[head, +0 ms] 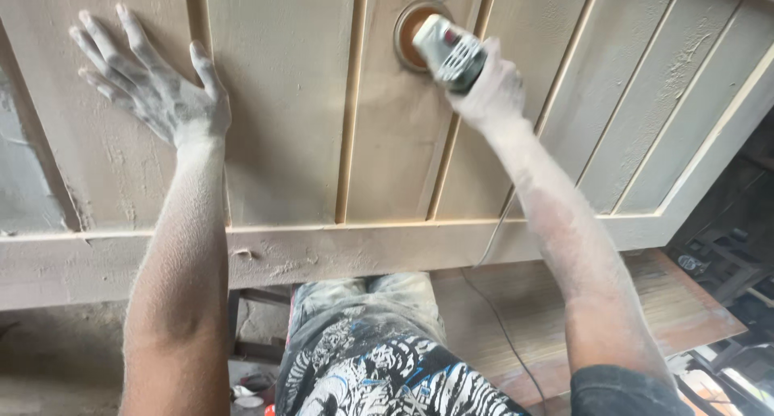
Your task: The person uses an orbital sander to smooth the surface of a large wooden door or panel. They move the sander across the flat panels and along the edges while supporting the workpiece with their other hand.
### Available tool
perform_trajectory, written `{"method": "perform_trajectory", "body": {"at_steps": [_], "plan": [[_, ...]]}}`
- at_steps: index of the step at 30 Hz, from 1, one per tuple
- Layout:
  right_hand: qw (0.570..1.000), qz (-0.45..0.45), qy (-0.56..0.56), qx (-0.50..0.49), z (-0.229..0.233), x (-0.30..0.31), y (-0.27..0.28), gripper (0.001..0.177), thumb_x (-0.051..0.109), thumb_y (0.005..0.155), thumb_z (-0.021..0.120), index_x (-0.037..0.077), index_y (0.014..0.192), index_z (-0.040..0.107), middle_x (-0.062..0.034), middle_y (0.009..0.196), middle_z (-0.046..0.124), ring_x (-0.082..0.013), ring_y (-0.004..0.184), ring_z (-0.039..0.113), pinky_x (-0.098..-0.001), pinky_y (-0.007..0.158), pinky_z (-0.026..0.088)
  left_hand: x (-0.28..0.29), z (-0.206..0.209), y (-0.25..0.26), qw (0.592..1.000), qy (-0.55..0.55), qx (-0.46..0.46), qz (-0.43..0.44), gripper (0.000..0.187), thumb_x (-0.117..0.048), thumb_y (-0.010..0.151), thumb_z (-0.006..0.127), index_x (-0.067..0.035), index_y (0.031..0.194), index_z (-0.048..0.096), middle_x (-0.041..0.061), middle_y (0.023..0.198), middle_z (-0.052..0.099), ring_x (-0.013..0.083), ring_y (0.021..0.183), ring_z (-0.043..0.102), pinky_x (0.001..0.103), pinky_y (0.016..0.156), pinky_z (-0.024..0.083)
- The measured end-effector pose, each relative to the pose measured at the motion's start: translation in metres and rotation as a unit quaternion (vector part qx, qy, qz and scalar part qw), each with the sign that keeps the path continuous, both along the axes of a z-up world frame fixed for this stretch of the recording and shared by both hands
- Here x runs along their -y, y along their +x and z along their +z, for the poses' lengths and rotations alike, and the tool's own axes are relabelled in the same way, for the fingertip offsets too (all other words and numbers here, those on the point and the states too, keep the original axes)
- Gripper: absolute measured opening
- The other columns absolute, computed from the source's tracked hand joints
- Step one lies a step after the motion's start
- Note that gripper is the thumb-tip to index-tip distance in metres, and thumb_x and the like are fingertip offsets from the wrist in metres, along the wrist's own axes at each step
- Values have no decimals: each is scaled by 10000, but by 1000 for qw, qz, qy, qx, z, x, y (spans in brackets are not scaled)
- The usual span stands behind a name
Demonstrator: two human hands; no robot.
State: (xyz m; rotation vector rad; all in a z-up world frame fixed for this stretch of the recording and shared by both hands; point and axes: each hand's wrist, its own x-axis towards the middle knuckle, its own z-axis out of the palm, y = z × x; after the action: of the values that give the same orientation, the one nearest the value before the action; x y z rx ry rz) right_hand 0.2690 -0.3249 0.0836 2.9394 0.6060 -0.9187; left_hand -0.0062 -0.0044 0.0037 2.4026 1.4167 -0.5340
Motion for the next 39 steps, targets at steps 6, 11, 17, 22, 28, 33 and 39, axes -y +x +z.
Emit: {"method": "perform_trajectory", "body": {"at_steps": [6,11,17,22,28,33,39], "plan": [[996,38,52,69,-24,-4,50,718,330,747,917,7,1221,485,-199,1004,730,-358,941,744,-454,852,599,-3,-3,6,1000,0,-25,7,777,-691,1131,227,-204,1711,51,163,1760,-8,357,1688,-14,638,1373,-4],[989,-16,78,122,-37,-1,82,733,350,799,946,31,1310,529,-182,1085,753,-323,1023,749,-439,907,609,-5,-7,5,1000,-5,-23,8,770,-690,1126,233,-224,1711,52,146,1777,-2,341,1688,-9,628,1377,-6],[981,-84,140,100,-46,0,63,837,256,729,884,-9,1376,425,-164,1086,738,-272,932,771,-381,823,641,-5,-4,2,1000,-7,-2,19,736,-665,1139,264,-249,1711,62,131,1781,0,324,1688,-8,603,1386,-2],[999,-27,25,-25,-7,-5,-42,757,444,881,813,-8,1339,414,-211,1051,699,-316,880,753,-406,703,643,-4,-5,-1,1000,9,11,5,742,-630,1127,273,-224,1709,55,143,1761,2,331,1685,-7,610,1381,1],[993,116,4,-15,1,-15,-71,799,400,759,864,-3,1279,410,-233,908,686,-395,776,725,-517,667,606,-7,-10,4,999,5,-34,8,755,-666,1126,220,-232,1720,49,158,1800,-7,342,1675,-10,610,1368,3],[993,91,50,55,-24,-6,16,737,370,848,892,4,1295,434,-212,979,729,-380,910,744,-493,848,610,-2,-9,8,999,32,-30,-7,750,-677,1167,195,-202,1723,28,147,1780,-8,322,1658,-17,597,1354,7],[988,27,106,111,-47,-25,59,799,333,763,922,-6,1318,458,-202,1014,721,-330,907,743,-443,789,618,-5,0,6,999,-13,-41,5,778,-695,1122,205,-217,1711,33,154,1815,-6,345,1683,-23,618,1374,-7]]}}
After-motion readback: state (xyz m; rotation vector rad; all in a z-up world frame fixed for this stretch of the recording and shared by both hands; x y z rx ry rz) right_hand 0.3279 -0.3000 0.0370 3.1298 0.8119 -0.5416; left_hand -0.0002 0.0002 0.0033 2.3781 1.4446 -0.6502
